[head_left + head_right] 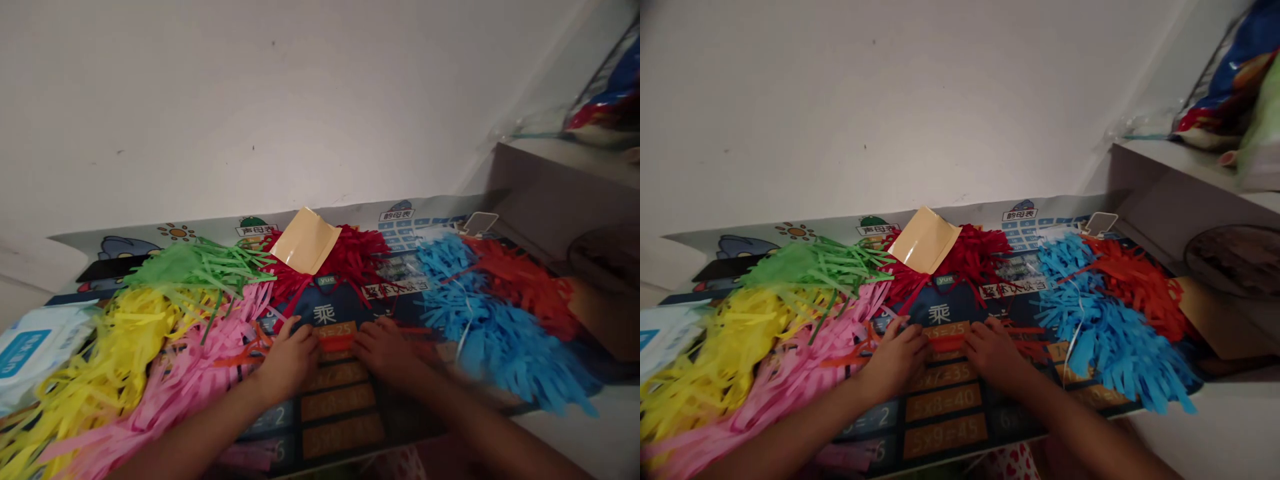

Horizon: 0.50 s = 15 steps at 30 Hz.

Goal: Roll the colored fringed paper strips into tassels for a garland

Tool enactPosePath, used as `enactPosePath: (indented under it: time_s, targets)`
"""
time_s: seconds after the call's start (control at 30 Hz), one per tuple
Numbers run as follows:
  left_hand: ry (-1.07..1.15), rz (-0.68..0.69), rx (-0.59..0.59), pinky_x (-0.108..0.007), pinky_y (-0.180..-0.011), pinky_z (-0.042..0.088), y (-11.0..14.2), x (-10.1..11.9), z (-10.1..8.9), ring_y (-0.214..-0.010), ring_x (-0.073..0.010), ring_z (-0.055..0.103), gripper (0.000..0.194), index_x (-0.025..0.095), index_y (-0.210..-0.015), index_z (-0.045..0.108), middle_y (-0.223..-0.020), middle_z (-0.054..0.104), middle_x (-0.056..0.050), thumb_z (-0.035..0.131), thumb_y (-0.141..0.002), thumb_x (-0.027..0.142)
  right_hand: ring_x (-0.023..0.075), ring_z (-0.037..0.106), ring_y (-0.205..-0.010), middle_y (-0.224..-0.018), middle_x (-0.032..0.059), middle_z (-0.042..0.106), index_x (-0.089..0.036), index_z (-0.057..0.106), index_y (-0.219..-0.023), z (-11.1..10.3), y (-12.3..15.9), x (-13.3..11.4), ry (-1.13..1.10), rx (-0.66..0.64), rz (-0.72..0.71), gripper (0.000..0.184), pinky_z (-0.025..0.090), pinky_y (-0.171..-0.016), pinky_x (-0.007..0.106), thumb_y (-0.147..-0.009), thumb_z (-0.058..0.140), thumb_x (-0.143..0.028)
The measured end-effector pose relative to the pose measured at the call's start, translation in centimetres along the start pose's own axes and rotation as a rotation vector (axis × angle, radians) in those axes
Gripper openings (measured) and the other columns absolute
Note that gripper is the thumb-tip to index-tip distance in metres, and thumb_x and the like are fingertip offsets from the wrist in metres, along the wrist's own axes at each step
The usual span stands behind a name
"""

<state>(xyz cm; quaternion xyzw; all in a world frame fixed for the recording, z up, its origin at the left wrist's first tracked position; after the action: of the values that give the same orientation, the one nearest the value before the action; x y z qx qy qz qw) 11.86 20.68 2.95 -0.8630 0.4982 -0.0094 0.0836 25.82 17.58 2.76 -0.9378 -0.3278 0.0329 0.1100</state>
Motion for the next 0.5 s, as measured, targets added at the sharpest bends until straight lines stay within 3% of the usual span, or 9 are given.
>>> enactPosePath:
  time_s: [0.17,0.3,0.4,0.5]
  targets:
    - [-0.035,-0.073,0.035,-0.052,-0.104,0.024,-0.6,0.1,0.2,-0.087,-0.0222,0.050,0.015,0.024,-0.077,0.063,-0.076,0.062,-0.001,0.055,-0.089,0.020,0.0205,0.050,-0.087,-0.083,0.0019,0.066,-0.020,0.062,-0.083,-0.1,-1.4,1.1,0.029,0.009,0.035,0.009,0.029,-0.080,0.040,-0.092,0.061,-0.020]
    - [-0.032,-0.126,0.079,-0.049,-0.100,0.028,-0.5,0.1,0.3,-0.084,-0.0209,0.051,0.013,0.022,-0.079,0.062,-0.075,0.061,0.000,0.057,-0.088,0.014,0.0233,0.050,-0.093,-0.092,0.0052,0.067,-0.019,0.064,-0.091,-0.7,-2.5,-0.3,0.025,0.011,0.059,0.002,0.029,-0.082,0.041,-0.089,0.064,-0.021]
    - [-0.003,-0.120,0.098,-0.048,-0.100,0.027,0.5,0.7,0.4,-0.089,-0.0214,0.052,0.010,0.021,-0.080,0.062,-0.077,0.063,0.001,0.063,-0.085,0.013,0.0227,0.052,-0.093,-0.093,0.0054,0.067,-0.018,0.065,-0.092,0.1,-1.9,-1.4,-0.022,0.012,0.005,0.003,0.030,-0.081,0.040,-0.089,0.063,-0.017]
    - [0.064,-0.129,0.113,-0.044,-0.098,0.028,2.0,0.6,0.6,-0.090,-0.0200,0.054,0.010,0.021,-0.086,0.063,-0.080,0.065,0.002,0.063,-0.086,0.012,0.0211,0.053,-0.091,-0.092,0.0033,0.069,-0.021,0.067,-0.096,1.6,-0.2,0.2,-0.204,0.026,0.094,0.009,0.031,-0.081,0.038,-0.090,0.063,-0.017]
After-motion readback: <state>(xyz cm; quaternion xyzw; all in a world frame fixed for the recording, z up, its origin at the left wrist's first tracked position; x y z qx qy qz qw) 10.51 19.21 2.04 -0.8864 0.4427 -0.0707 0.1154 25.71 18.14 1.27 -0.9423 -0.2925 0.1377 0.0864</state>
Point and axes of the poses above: each hand's wrist, its own y-axis away from the middle knuckle, its own z-axis out of the palm, x = y × z, the point moved 7 cm from there along -y, towards the middle knuckle
